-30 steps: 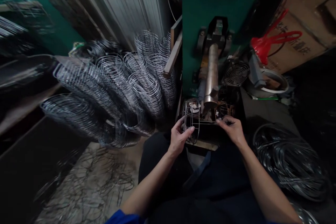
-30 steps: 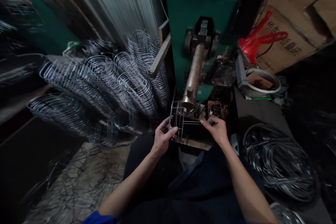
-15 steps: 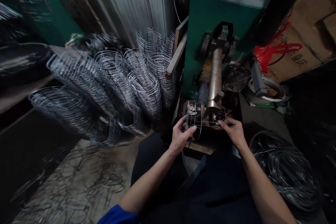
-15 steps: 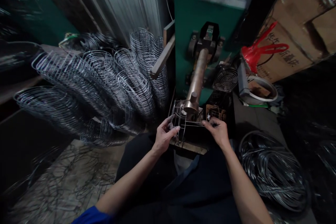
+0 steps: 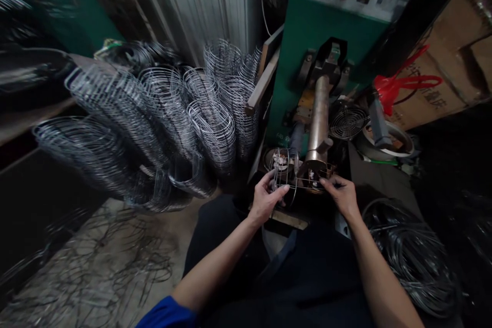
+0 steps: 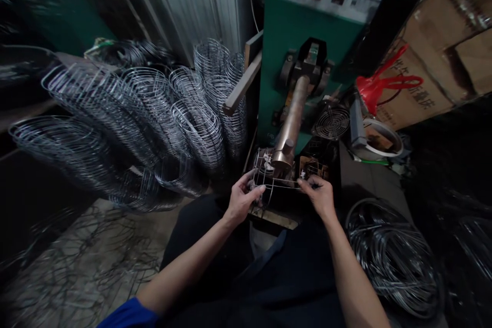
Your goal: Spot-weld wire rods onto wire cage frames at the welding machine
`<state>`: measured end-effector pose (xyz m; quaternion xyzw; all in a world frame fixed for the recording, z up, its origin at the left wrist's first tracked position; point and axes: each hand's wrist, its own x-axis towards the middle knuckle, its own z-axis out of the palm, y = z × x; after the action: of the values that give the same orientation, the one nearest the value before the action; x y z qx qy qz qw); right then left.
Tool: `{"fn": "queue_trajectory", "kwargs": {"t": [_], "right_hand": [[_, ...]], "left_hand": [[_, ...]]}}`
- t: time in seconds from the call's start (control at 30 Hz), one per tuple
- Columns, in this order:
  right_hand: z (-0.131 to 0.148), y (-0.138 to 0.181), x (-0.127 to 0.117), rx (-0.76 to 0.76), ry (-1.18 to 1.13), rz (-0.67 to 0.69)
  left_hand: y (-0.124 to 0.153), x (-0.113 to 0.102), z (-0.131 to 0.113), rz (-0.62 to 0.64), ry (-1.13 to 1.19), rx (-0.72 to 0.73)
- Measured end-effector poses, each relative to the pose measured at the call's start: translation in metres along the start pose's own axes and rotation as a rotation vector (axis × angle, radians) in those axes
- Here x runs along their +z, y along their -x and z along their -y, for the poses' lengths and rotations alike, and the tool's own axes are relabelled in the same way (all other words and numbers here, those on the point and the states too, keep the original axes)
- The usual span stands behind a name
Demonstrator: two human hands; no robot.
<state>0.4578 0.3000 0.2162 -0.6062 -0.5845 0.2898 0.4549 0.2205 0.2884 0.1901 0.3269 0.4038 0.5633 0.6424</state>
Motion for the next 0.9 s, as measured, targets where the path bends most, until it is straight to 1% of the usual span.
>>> {"fn": "queue_trajectory", "kwargs": {"t": [0.2, 0.37, 0.6, 0.73, 0.9], "right_hand": [[0.0020, -0.0029, -0.0005, -0.001, 0.011, 0.007], [-0.0018, -0.0045, -0.0027, 0.005, 0.025, 0.017], [-0.0002, -0.0034, -0.0032, 0.002, 0.052, -0.002], [-0.0017, -0.0055, -0.0045, -0.015, 0.058, -0.011], [-0.0008, -0.0033, 0.0015, -0.019, 0.081, 0.001]], "left_hand": [[-0.0039, 0.0000, 0.0039, 0.007, 0.027, -0.007], [-0.0047, 0.0012, 0.0027, 0.017, 0.029, -0.010], [-0.0048, 0.0018, 0.0006, 0.013, 0.015, -0.022], [-0.0055, 0.0022, 0.0001, 0.014, 0.048, -0.037], [-0.0041, 0.0002, -0.0045, 0.003, -0.022, -0.031]]}}
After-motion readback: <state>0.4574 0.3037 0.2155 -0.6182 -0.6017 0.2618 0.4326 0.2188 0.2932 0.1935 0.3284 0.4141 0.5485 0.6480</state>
